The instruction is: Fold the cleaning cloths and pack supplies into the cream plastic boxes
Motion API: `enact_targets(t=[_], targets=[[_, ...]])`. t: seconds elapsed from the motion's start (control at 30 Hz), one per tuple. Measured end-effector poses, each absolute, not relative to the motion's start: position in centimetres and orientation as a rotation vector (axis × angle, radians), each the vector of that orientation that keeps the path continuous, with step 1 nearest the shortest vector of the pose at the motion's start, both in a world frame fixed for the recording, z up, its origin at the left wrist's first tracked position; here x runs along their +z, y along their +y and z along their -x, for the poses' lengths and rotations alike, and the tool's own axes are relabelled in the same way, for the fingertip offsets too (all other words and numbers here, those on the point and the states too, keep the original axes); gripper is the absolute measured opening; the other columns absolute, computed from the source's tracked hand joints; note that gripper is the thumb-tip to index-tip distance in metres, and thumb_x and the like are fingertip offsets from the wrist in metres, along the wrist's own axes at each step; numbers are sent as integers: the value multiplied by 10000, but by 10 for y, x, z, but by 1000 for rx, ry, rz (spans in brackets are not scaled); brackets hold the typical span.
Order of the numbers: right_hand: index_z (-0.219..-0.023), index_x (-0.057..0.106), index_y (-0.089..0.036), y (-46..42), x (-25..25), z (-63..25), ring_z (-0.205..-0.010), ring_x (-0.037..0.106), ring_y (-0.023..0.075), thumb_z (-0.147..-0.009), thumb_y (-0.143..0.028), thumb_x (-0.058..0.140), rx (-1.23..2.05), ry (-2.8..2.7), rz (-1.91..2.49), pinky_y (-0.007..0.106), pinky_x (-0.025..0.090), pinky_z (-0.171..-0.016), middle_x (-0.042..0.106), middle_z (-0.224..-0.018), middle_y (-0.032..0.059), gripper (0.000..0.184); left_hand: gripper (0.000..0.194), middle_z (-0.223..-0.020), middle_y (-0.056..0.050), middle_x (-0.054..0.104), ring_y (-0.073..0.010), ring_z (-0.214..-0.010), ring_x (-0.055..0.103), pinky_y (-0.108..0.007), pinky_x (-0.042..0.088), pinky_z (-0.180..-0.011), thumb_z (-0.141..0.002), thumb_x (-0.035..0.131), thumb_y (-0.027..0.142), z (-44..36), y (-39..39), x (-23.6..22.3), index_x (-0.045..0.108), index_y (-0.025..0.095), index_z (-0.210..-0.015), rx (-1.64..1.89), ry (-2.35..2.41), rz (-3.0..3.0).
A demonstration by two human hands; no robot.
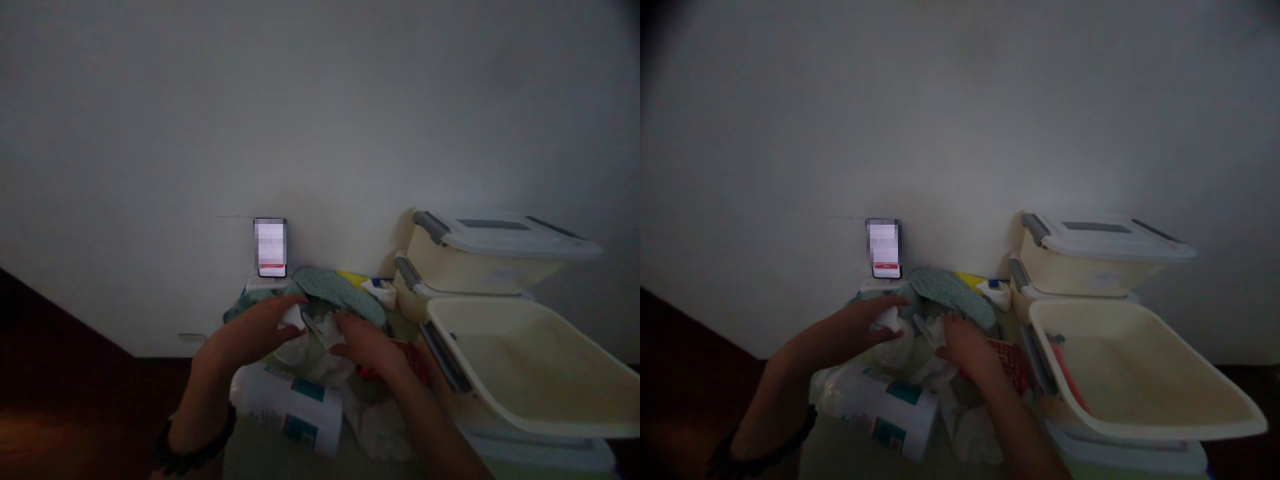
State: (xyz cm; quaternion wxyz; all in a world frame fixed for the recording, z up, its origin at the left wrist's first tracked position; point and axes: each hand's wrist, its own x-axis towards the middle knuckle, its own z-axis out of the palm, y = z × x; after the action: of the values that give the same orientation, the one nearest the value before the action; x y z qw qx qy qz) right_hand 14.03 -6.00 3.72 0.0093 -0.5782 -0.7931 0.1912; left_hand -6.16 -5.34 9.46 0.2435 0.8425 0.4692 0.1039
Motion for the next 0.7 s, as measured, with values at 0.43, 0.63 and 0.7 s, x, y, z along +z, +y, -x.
enact_targets(t=[0.43,0.63,0.7], targets=[[-996,641,-95,-55,43,-145,-1283,309,345,-822,-258,534,208,-2190,1958,440,291,-1009,371,-1364,231,261,371,-1092,-52,651,-239,-978,612,-389,446,-876,-797,551,361,59,-39,81,528,261,-1154,283,1261,-2284],[-1161,530,-30,-57,50,-148,-1196,406,315,-890,-194,351,70,-2033,1973,454,343,-967,460,-1283,237,364,393,-1077,-57,660,-256,-967,620,-404,465,-852,-782,559,384,61,-38,79,537,277,-1159,301,1281,-2270],[-1171,509,-63,-64,68,-152,-1207,380,303,-888,-223,365,-126,-1843,1813,471,355,-962,446,-1294,207,356,401,-1091,-61,655,-264,-977,616,-411,470,-844,-782,552,401,59,-38,82,540,273,-1162,283,1298,-2258]])
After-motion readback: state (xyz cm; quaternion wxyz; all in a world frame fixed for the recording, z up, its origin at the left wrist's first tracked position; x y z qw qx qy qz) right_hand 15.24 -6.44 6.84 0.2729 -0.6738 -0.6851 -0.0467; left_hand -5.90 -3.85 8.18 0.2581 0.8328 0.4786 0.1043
